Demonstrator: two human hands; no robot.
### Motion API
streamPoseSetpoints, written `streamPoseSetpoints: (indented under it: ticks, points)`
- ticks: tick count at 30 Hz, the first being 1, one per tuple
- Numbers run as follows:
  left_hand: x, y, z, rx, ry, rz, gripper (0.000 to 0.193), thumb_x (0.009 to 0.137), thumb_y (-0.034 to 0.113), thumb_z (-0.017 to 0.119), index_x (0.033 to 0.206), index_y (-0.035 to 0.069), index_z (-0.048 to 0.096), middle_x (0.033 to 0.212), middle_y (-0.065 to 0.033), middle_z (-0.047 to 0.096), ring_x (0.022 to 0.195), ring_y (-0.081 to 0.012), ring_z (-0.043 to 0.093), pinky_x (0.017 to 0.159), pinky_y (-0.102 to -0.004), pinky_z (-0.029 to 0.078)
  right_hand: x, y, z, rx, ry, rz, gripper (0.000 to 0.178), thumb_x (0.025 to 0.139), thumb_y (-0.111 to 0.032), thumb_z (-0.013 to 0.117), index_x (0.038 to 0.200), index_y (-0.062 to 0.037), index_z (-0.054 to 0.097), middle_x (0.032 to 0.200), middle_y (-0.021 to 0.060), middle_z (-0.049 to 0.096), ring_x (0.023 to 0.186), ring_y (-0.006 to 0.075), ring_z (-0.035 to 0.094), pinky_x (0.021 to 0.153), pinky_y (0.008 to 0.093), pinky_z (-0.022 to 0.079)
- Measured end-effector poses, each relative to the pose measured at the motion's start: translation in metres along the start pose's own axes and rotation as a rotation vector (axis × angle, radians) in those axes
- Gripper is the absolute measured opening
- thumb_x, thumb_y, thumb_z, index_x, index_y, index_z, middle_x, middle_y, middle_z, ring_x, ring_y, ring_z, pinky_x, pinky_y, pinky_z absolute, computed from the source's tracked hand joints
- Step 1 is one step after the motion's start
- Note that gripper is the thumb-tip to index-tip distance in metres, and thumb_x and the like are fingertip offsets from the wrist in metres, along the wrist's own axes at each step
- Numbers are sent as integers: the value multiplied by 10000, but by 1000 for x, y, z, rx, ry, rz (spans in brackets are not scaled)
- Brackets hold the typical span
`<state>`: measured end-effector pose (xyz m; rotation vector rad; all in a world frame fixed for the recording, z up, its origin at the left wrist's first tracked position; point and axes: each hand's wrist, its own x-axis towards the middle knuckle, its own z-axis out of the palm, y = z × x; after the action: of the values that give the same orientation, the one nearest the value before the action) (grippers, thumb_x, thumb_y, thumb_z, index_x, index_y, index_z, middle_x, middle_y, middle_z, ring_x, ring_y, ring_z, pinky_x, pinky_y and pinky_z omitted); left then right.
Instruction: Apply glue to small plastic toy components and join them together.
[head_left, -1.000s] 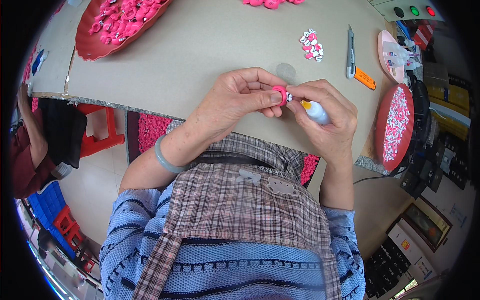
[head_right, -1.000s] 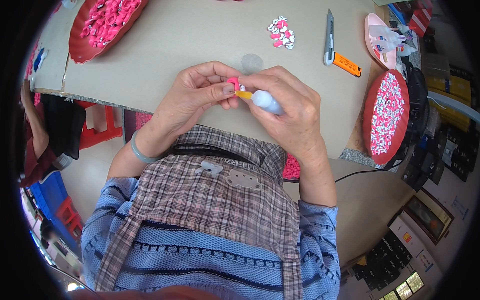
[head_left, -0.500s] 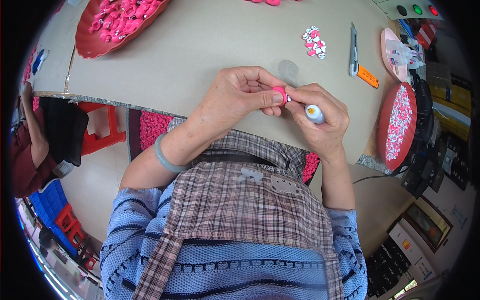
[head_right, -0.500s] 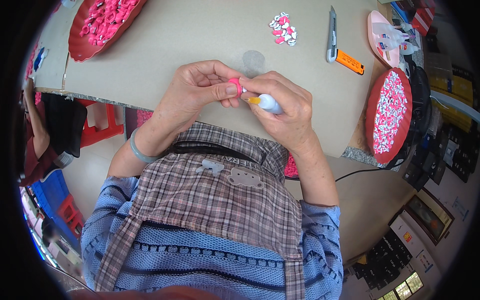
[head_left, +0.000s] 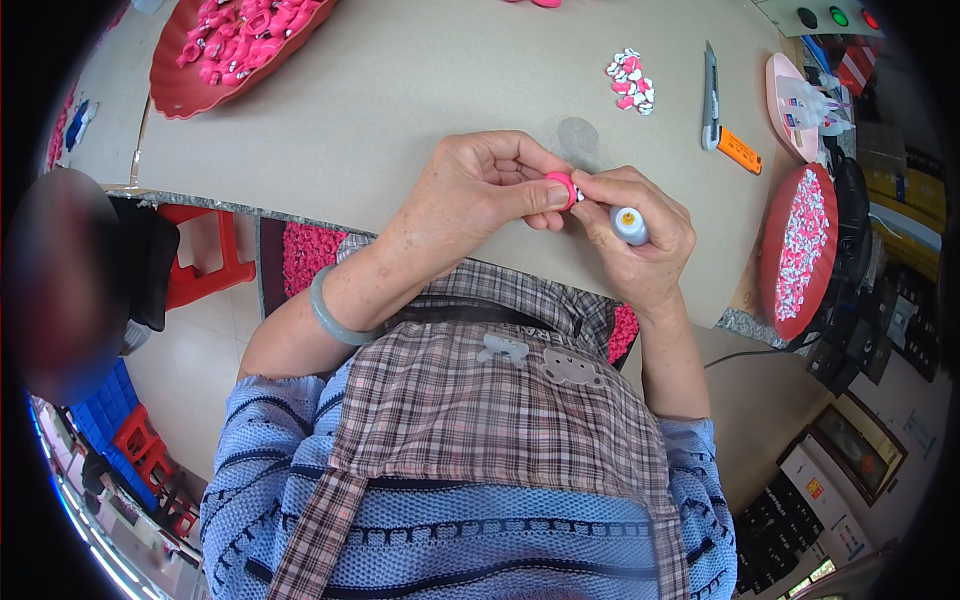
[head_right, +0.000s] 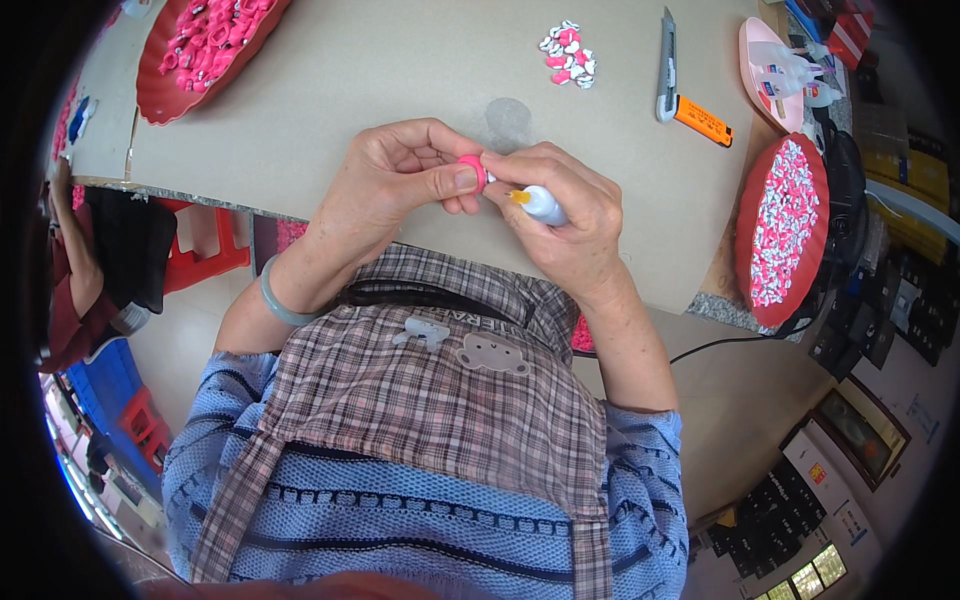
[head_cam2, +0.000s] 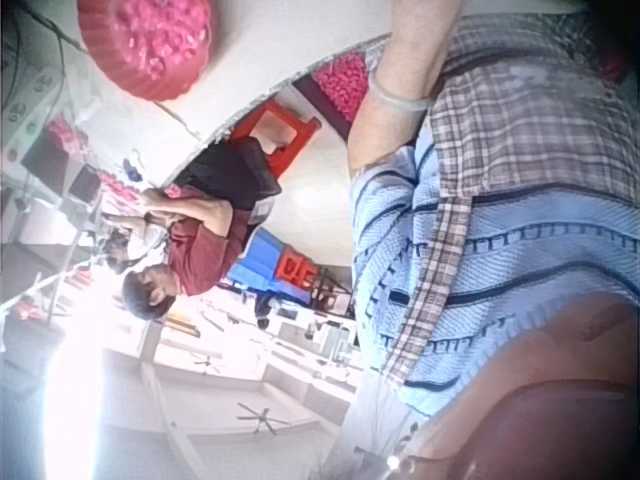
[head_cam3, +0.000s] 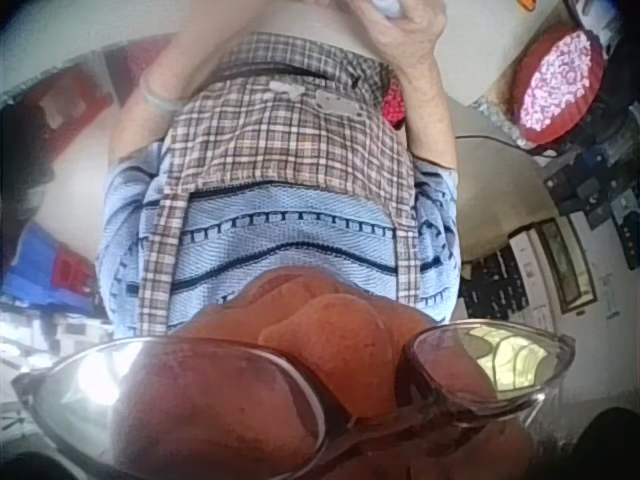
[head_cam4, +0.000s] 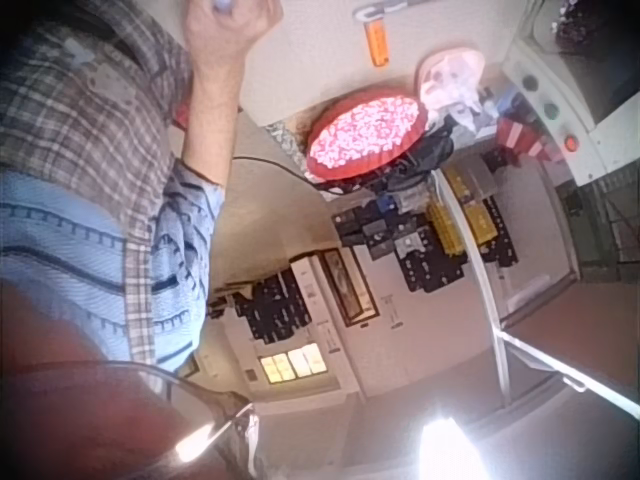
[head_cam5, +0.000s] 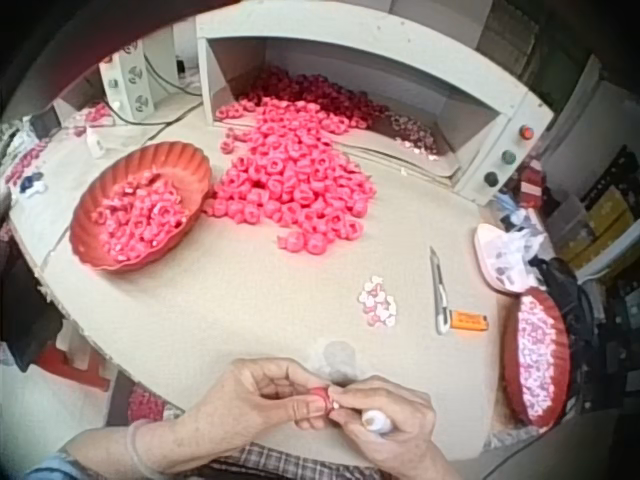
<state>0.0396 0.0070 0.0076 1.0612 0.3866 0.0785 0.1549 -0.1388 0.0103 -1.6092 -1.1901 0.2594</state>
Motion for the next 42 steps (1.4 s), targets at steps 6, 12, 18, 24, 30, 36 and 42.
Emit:
streamPoseSetpoints:
  ticks: [6,12,18,24,30,36,42]
  points:
    - [0,0,1,17,13,5,167,844,43,658,980,-49,626,827,-106,663,710,-124,634,665,-234,537,-1,2,1,6,6,-1,235,714,56,716,930,-23,671,798,89,674,687,155,643,564,248,492]
    - [0,0,0,19,18,12,162,841,42,662,971,-48,628,827,-105,663,710,-126,635,664,-234,538,-1,2,2,17,13,1,236,713,57,716,931,-24,672,802,89,677,695,152,644,570,247,494]
    - [1,0,1,25,16,21,161,842,42,661,972,-47,630,826,-105,664,711,-128,636,669,-236,540,-1,4,2,27,25,6,238,709,60,718,928,-21,671,812,93,680,700,152,645,576,247,495]
    - [2,0,0,27,4,19,161,843,42,658,975,-46,630,824,-106,665,711,-130,638,674,-237,542,-1,4,2,3,31,-11,249,704,60,721,934,-21,671,805,87,675,682,147,636,571,244,489]
    - [2,-1,-4,-44,-54,39,194,858,53,639,1027,-43,625,859,-113,665,729,-130,637,681,-237,538,2,-3,0,22,29,-16,283,711,58,717,980,-20,672,769,64,652,671,131,619,569,240,476]
    - [-2,6,-10,-197,-94,31,261,896,99,593,1131,-16,595,963,-128,652,752,-117,610,662,-218,508,-4,-8,-2,247,104,205,284,749,33,706,1026,-6,663,740,37,616,685,93,574,609,224,455]
    - [-1,2,-15,-398,-188,19,324,926,197,551,1183,0,557,1059,-172,614,741,-129,570,662,-215,488,-5,-4,-3,259,142,305,221,775,11,695,994,4,667,765,36,621,702,82,564,628,219,451]
